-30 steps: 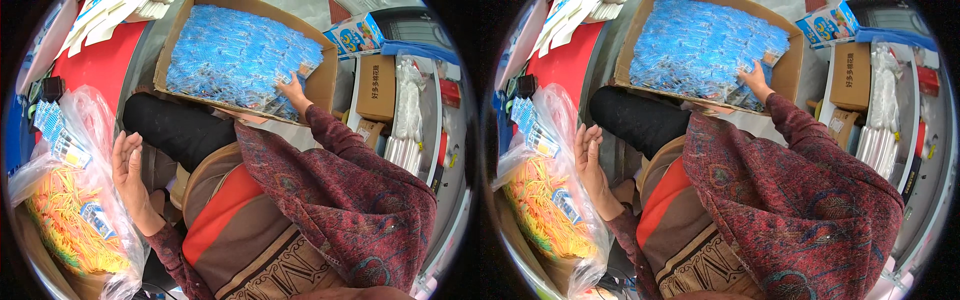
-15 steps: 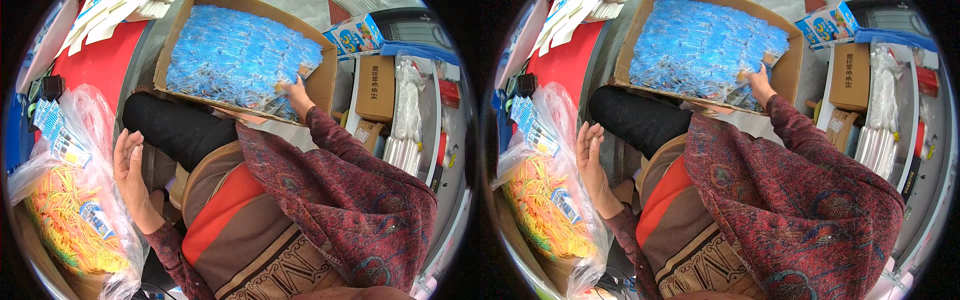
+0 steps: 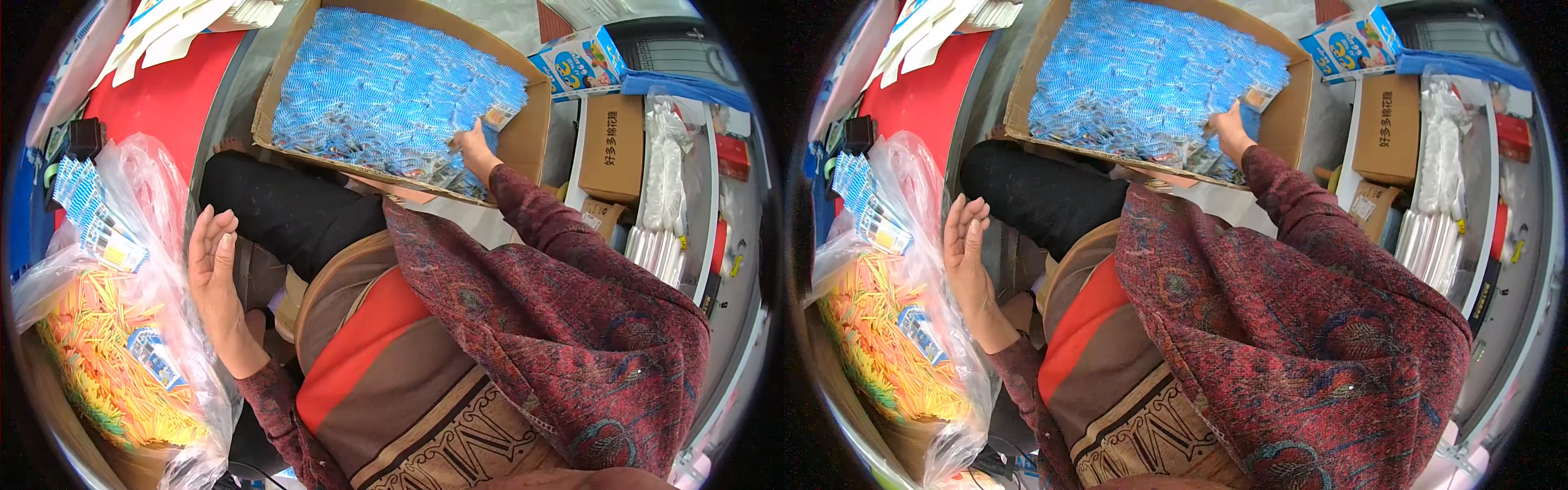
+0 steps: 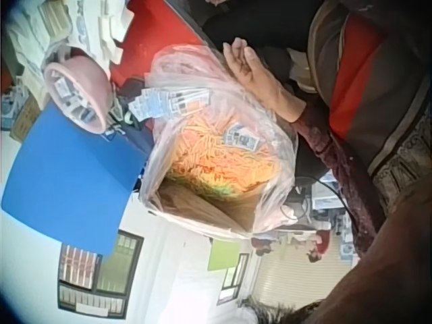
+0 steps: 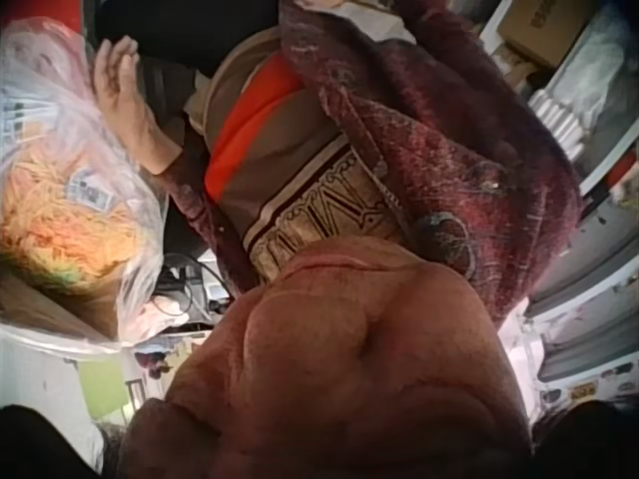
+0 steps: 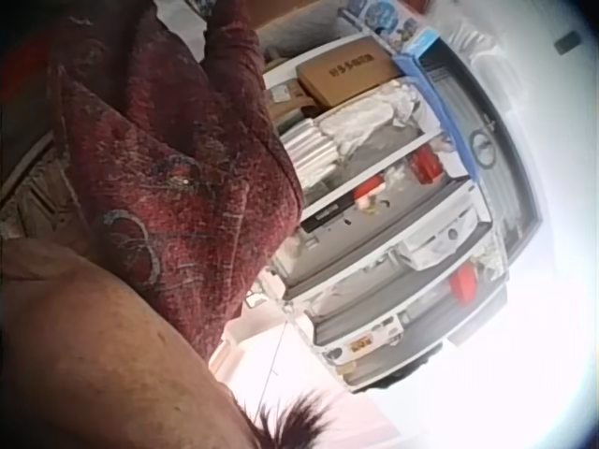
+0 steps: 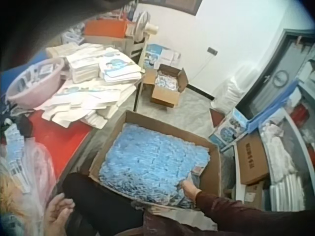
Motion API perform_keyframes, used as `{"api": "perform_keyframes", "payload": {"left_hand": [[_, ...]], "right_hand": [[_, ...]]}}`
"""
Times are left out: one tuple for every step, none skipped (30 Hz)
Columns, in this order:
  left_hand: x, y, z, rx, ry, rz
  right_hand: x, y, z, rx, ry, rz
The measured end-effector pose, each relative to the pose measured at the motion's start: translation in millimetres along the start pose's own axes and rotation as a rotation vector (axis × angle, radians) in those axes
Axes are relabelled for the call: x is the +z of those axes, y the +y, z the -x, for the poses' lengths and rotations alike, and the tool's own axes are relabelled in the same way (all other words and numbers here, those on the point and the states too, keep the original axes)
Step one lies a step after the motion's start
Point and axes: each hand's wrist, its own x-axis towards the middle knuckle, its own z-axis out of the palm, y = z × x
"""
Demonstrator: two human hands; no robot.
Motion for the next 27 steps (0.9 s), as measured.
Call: {"api": "perform_keyframes", "payload": {"left_hand": [[0.0, -2.0, -1.2, -0.001, -0.008, 0.006], [-2.4, -2.9, -1.5, -0.001, -0.008, 0.008], [-1.6, -2.8, -2.9, 0.005, 0.004, 0.004], [-3.7, 0.0, 1.6, -0.015, 0.016, 0.011], [-4.3, 2.5, 6.1, -0.034, 0.029, 0.018], [-1.3, 2.7, 2.7, -0.044, 0.020, 0.038], [-7.1, 6.1, 6.3, -0.034, 0.069, 0.016], [-9.3, 1.8, 5.1, -0.011, 0.028, 0.038], [-9.2, -1.5, 2.0, 0.012, -0.024, 0.062], [-8.7, -0.7, 1.4, 0.025, 0.005, 0.052], [-8.1, 0.0, 1.5, 0.003, -0.004, 0.057], [-9.1, -0.8, 4.2, -0.025, -0.005, 0.058], [-8.3, -1.9, 4.6, -0.017, 0.025, 0.046], [-8.3, -2.4, 6.0, 0.012, -0.023, 0.065], [-9.9, -0.9, 8.1, 0.041, -0.072, 0.082], [-10.3, 4.8, 10.0, 0.052, -0.043, 0.073], [-10.8, 13.8, 12.4, 0.051, -0.063, 0.060], [-11.9, 23.7, 12.9, 0.052, -0.090, 0.050], [-15.4, 32.3, 12.5, 0.053, -0.120, 0.042], [-23.0, 40.9, 12.1, 0.065, -0.103, 0.039], [-31.7, 47.7, 10.4, 0.101, 0.049, 0.025], [-40.3, 55.5, 7.4, 0.140, 0.195, 0.015], [-47.4, 61.2, 1.5, 0.181, 0.335, 0.008], [-60.2, 60.7, 1.5, 0.184, 0.361, 0.001], [-74.4, 59.2, -1.6, 0.244, 0.468, -0.217], [-86.3, 55.1, -6.6, 0.296, 0.564, -0.429], [-92.2, 55.4, -13.3, 0.357, 0.650, -0.638]], "right_hand": [[-3.2, 2.5, -4.7, -0.003, -0.004, 0.028], [-2.8, 3.3, -7.7, -0.005, -0.016, 0.055], [-5.0, -1.6, -6.5, -0.008, -0.030, 0.053], [1.4, -11.4, 5.1, 0.060, -0.056, 0.077], [7.3, -23.5, 18.3, 0.128, -0.084, 0.104], [6.5, -46.0, 33.3, 0.158, -0.014, 0.148], [14.8, -59.0, 45.4, 0.198, 0.017, 0.190], [8.1, -52.9, 41.7, 0.196, 0.016, 0.102], [-8.9, -37.8, 31.0, 0.196, 0.025, 0.012], [-28.7, -18.5, 17.8, 0.190, 0.005, -0.024], [-45.0, -1.9, 4.4, 0.188, -0.016, -0.059], [-49.5, -5.4, 5.1, -0.141, -0.248, 0.585], [-51.8, -10.8, 9.5, -0.510, -0.457, 1.213], [-44.0, -12.3, 11.8, -0.535, -0.479, 1.205], [-33.9, -13.0, 13.1, -0.662, -0.452, 1.277], [-27.1, -13.1, 13.4, -0.790, -0.420, 1.343], [-26.3, -10.1, 13.0, -0.812, -0.442, 1.305], [-32.8, -6.3, 9.1, -0.832, -0.456, 1.270], [-49.3, -7.4, 1.9, -0.708, -0.459, 1.357], [-61.3, -6.3, -6.3, -0.581, -0.458, 1.441], [-57.9, -12.7, -1.3, -0.344, -0.259, 0.869], [-57.0, -24.1, 1.1, -0.105, -0.062, 0.292], [-67.5, -38.8, -8.9, -0.352, -0.004, 0.508], [-48.8, -63.4, -3.9, -0.593, 0.028, 0.724], [-37.4, -94.9, 8.9, -0.600, 0.003, 0.719], [50.2, -148.7, 65.7, -0.550, -0.144, 0.351], [88.9, -181.5, 90.9, -0.542, -0.297, 0.264]]}}
